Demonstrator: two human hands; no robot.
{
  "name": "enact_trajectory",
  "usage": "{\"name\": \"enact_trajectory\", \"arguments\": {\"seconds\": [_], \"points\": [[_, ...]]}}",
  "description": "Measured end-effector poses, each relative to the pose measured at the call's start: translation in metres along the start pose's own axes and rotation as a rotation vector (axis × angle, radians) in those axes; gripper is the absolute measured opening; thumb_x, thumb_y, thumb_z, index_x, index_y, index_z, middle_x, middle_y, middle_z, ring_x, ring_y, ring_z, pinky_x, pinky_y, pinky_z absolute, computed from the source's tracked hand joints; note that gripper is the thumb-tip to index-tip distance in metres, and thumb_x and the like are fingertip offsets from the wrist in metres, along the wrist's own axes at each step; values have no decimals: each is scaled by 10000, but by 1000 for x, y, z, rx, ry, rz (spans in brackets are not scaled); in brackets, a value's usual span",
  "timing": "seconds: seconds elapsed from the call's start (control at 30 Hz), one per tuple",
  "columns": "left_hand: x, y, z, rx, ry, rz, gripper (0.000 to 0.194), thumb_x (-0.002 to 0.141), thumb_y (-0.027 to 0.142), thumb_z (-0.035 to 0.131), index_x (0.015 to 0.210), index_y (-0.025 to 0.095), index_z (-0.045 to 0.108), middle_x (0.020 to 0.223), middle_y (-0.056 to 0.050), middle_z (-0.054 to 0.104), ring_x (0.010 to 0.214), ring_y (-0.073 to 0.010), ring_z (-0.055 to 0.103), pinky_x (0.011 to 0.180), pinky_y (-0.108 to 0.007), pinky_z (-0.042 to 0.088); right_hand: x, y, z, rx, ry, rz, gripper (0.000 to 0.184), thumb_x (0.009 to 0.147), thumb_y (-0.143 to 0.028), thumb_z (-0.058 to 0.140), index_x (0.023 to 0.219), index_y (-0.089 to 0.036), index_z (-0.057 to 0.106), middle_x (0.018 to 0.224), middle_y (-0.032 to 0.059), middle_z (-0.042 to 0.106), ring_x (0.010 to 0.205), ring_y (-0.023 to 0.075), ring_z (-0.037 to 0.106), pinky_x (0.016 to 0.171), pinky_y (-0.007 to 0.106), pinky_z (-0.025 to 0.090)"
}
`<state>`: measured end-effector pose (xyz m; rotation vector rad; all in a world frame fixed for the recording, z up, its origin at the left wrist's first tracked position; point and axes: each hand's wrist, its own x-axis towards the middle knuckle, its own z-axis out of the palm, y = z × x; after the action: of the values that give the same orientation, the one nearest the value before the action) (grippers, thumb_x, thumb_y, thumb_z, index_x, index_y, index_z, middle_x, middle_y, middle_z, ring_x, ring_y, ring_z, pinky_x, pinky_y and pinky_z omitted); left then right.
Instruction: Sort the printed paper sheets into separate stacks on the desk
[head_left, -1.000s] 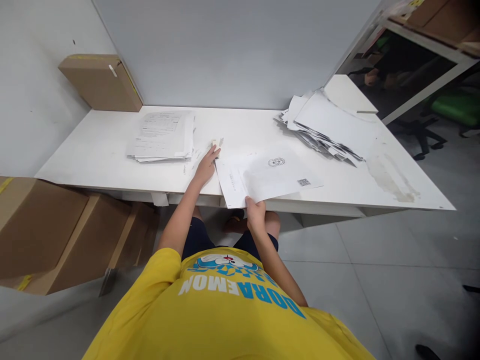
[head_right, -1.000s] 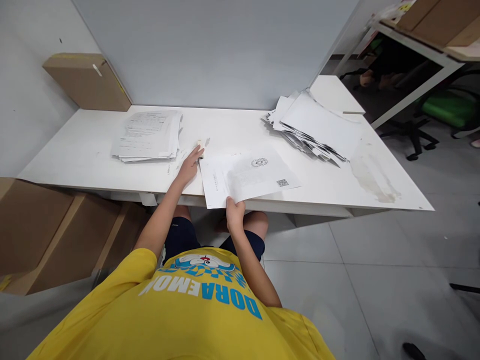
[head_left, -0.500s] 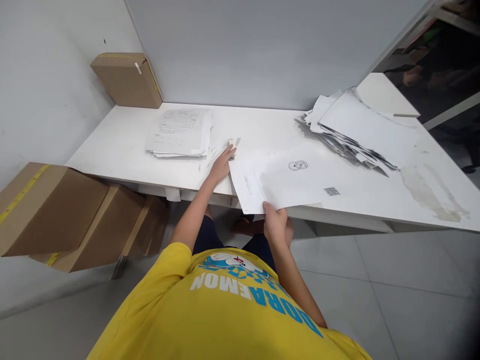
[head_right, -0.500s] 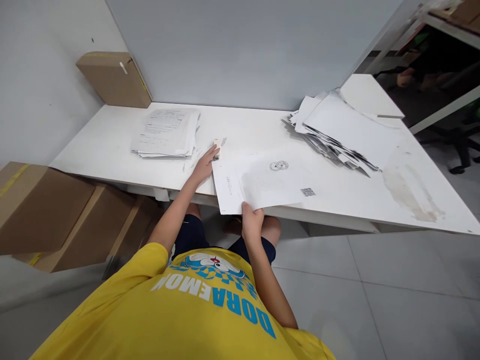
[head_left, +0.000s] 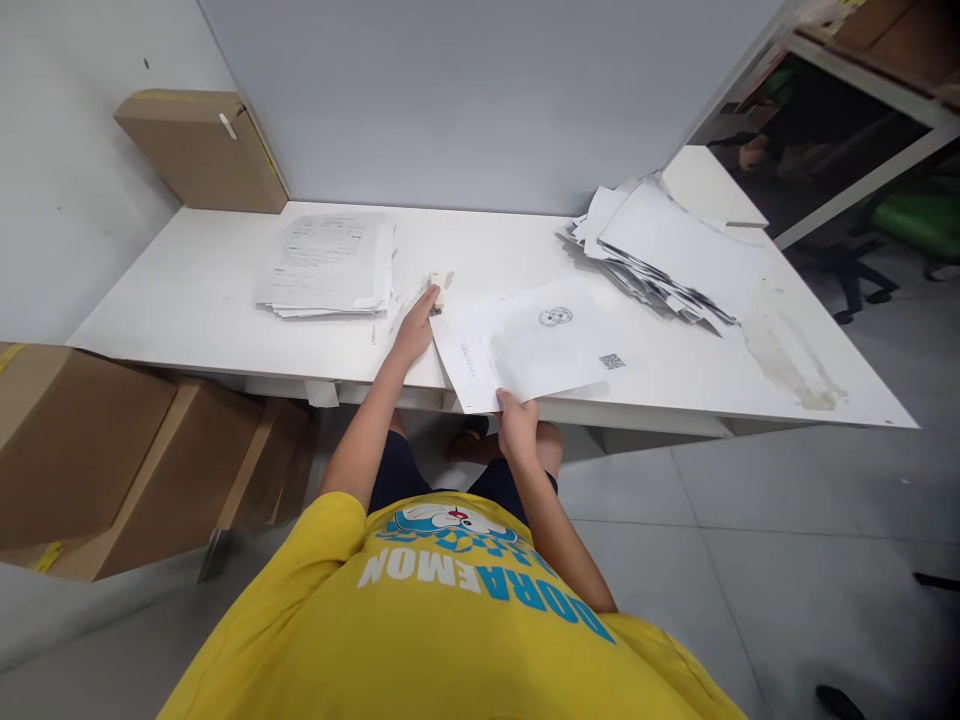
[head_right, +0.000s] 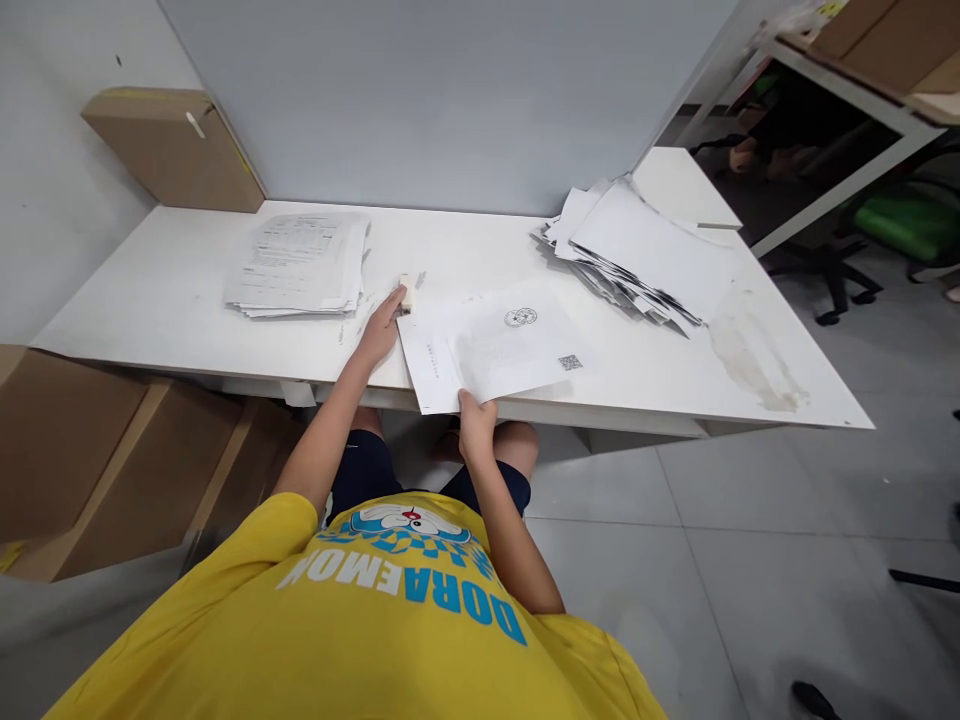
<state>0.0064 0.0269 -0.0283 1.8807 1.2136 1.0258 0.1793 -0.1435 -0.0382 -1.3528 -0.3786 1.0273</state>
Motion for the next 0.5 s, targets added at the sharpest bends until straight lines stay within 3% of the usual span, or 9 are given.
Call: {"name": "enact_trajectory", "arguments": {"seconds": [0.13, 0.33, 0.5], "points": [[3, -5, 2, -30, 15, -20, 590, 914, 212, 440, 1495, 312, 431, 1602, 57, 346, 1505, -189, 282, 1255, -358, 210, -2, 4, -3, 32, -1, -53, 446, 638, -315, 681, 1030, -102, 659, 1109, 136, 712, 1050, 240, 668, 954, 383, 536], [8, -11, 2, -185, -27, -62, 641, 933, 208, 348, 1562, 313, 285, 1616, 30, 321, 1469, -171, 358, 1212, -351, 305, -1, 7, 1, -69, -32, -80, 400, 682, -340, 649, 993, -91, 676, 992, 125, 734, 1044, 247, 663, 948, 391, 528], [6, -11, -1, -127, 1, -44, 556, 979, 273, 341, 1533, 325, 346, 1601, 26, 361, 1467, -169, 361, 1217, -361, 292, 0, 7, 8, -105, -12, -88, 355, 675, -336, 639, 933, -95, 673, 916, 102, 731, 1002, 231, 660, 941, 376, 525]]}}
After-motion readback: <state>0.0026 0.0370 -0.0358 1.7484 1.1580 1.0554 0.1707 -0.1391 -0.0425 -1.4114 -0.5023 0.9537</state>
